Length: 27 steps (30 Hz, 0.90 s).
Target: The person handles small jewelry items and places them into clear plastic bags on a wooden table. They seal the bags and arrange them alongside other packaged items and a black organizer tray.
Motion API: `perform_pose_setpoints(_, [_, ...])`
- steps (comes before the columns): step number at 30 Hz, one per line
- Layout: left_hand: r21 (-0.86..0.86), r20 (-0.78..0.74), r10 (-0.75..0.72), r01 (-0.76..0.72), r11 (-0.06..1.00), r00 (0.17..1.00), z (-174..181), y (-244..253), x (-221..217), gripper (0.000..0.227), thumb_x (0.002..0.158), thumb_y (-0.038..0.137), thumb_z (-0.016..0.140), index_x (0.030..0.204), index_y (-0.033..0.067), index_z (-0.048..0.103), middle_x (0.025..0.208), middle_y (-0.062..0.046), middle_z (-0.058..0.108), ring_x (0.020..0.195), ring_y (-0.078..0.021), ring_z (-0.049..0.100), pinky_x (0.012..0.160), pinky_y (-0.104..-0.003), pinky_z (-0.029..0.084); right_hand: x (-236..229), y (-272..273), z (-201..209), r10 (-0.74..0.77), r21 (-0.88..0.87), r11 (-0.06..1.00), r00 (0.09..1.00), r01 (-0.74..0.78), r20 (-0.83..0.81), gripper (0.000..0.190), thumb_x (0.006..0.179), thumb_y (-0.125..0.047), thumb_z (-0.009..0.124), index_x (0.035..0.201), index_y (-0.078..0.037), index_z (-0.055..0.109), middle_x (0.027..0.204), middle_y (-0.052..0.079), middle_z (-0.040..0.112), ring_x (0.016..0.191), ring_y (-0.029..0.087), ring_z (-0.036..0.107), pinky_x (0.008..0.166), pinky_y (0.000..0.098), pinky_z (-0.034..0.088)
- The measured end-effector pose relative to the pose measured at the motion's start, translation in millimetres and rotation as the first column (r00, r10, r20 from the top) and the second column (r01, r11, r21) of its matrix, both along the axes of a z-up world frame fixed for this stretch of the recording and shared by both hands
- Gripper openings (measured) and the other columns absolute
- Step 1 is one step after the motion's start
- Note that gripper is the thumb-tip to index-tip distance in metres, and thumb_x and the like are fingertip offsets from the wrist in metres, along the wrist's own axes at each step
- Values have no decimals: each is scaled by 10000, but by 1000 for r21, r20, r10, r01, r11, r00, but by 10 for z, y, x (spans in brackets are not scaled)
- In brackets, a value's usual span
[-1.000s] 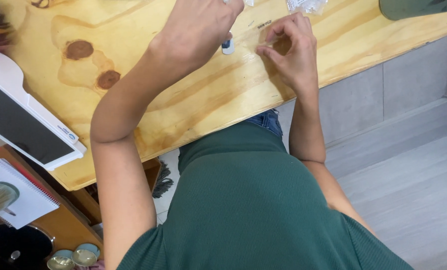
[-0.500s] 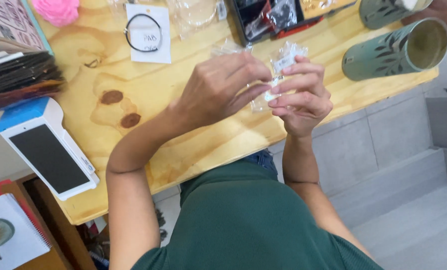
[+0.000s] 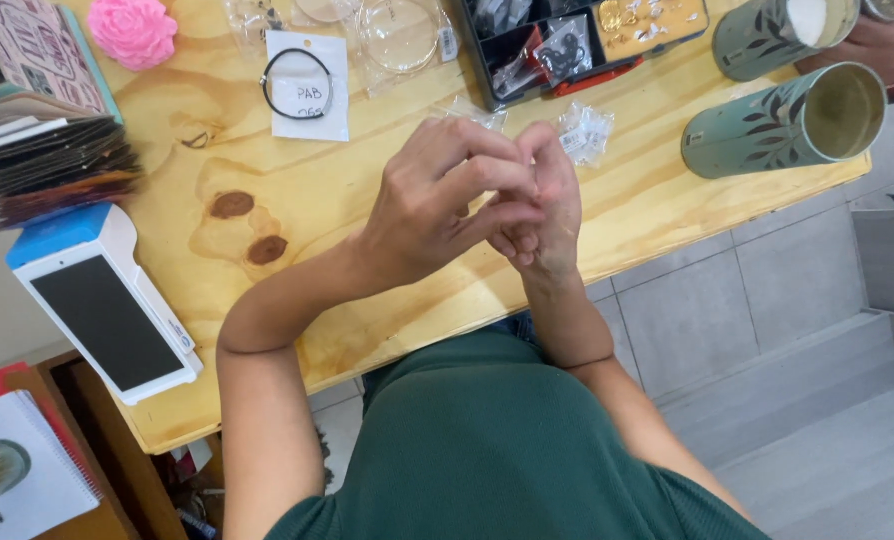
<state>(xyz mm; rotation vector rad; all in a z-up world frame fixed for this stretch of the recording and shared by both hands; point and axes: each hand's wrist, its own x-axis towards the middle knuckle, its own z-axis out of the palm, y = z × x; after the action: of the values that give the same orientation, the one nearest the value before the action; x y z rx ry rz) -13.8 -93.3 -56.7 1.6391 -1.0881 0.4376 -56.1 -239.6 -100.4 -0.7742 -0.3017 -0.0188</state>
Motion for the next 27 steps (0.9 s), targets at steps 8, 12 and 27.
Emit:
perform_pose_setpoints(8, [237, -76, 105, -85, 968, 992, -123, 4, 151, 272, 1054, 298, 748, 1070, 89, 575, 1009, -56, 635, 872, -241, 608, 798, -375, 417, 141, -140, -273, -73, -346, 937, 996, 48, -59, 545, 1037, -576, 551, 1123, -57, 410, 601, 5, 450, 367, 81, 353, 499, 255, 515])
perform_pose_setpoints(12, [188, -116, 27, -5, 982, 993, -93, 2, 163, 219, 1064, 281, 715, 1037, 99, 596, 906, -40, 570, 808, -240, 551, 775, -375, 414, 125, -225, -476, -117, -345, 938, 957, 19, -266, 118, 1004, -123, 486, 908, -66, 449, 662, 26, 365, 389, 91, 328, 430, 293, 487])
perform_pose_setpoints(27, [327, 134, 187, -222, 919, 973, -302, 21, 100, 217, 1109, 280, 805, 1183, 164, 638, 881, 20, 656, 765, -175, 599, 655, -333, 448, 44, -347, -525, -107, -393, 919, 966, 7, -234, 69, 1003, -52, 520, 1067, -71, 506, 864, 15, 437, 756, 113, 447, 726, 309, 539])
